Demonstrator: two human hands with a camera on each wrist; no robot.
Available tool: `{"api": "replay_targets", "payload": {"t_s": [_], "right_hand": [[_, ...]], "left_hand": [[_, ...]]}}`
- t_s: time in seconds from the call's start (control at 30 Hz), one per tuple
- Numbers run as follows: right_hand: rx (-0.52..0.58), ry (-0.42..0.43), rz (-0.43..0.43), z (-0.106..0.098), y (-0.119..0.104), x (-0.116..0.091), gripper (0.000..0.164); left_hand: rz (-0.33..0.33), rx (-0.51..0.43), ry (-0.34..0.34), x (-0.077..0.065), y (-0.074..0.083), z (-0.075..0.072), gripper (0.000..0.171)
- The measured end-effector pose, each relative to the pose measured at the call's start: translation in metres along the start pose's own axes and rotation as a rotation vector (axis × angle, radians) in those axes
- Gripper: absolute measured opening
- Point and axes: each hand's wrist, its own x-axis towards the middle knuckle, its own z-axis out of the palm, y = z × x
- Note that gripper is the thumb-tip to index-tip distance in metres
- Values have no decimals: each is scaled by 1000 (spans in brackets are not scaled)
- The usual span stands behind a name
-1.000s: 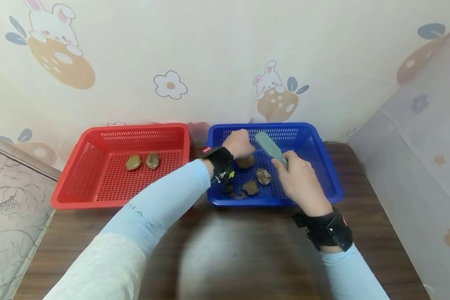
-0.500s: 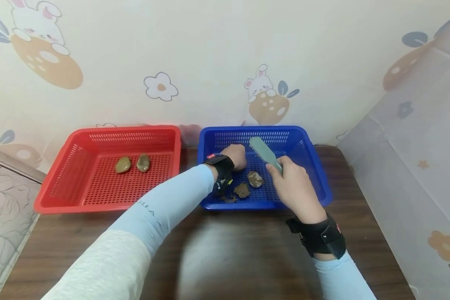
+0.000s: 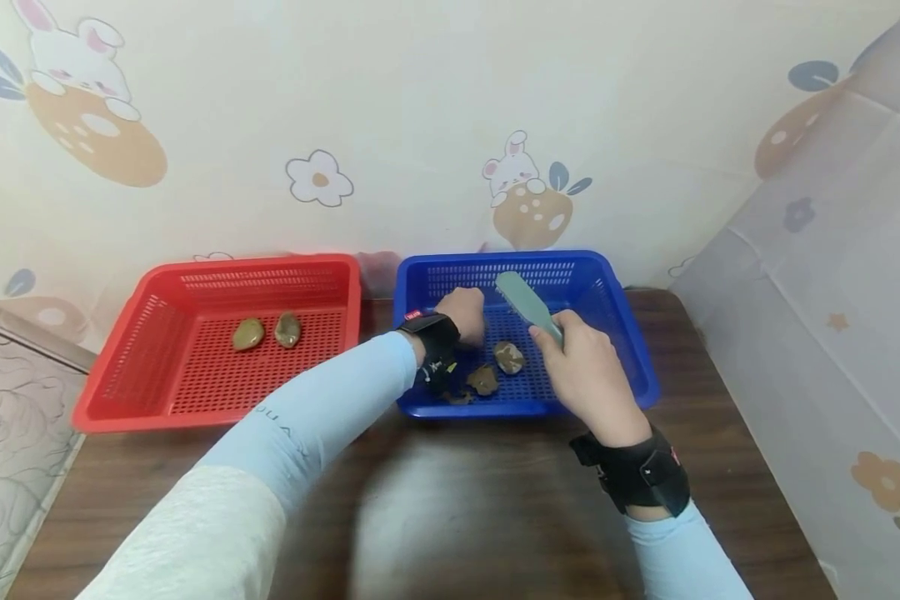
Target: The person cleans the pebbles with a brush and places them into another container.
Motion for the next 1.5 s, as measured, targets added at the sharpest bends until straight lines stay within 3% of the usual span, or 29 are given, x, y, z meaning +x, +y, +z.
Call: {"api": "replay_targets", "payload": {"t_s": [0.1, 0.2, 0.33, 0.43, 0.67, 0.83, 1.0, 1.17, 1.5], "right_hand": [[6, 16, 0, -1, -3, 0, 55], [15, 38, -4, -3, -6, -1, 55], [27, 67, -7, -4, -10, -3, 57], [47, 81, -10, -4, -14, -7, 55], [89, 101, -30, 1, -24, -19, 46], [133, 89, -58, 9, -29, -26, 44], [161, 52, -54, 19, -29, -29, 44], [197, 35, -50, 24, -31, -33, 45], [214, 47, -152, 33, -39, -49, 39]], "left_hand": [[21, -71, 42, -11, -3, -17, 16], [30, -162, 103, -22, -8, -33, 30], [54, -408, 125, -39, -18, -52, 44], [56, -630, 112, -55, -28, -59, 35], [28, -1075, 39, -89, -44, -53, 32], [-5, -1307, -33, -104, -53, -38, 31], [-35, -1434, -57, -110, -63, -25, 35], [-40, -1513, -91, -118, -66, -24, 36], [13, -1478, -59, -136, -66, -30, 31]]}}
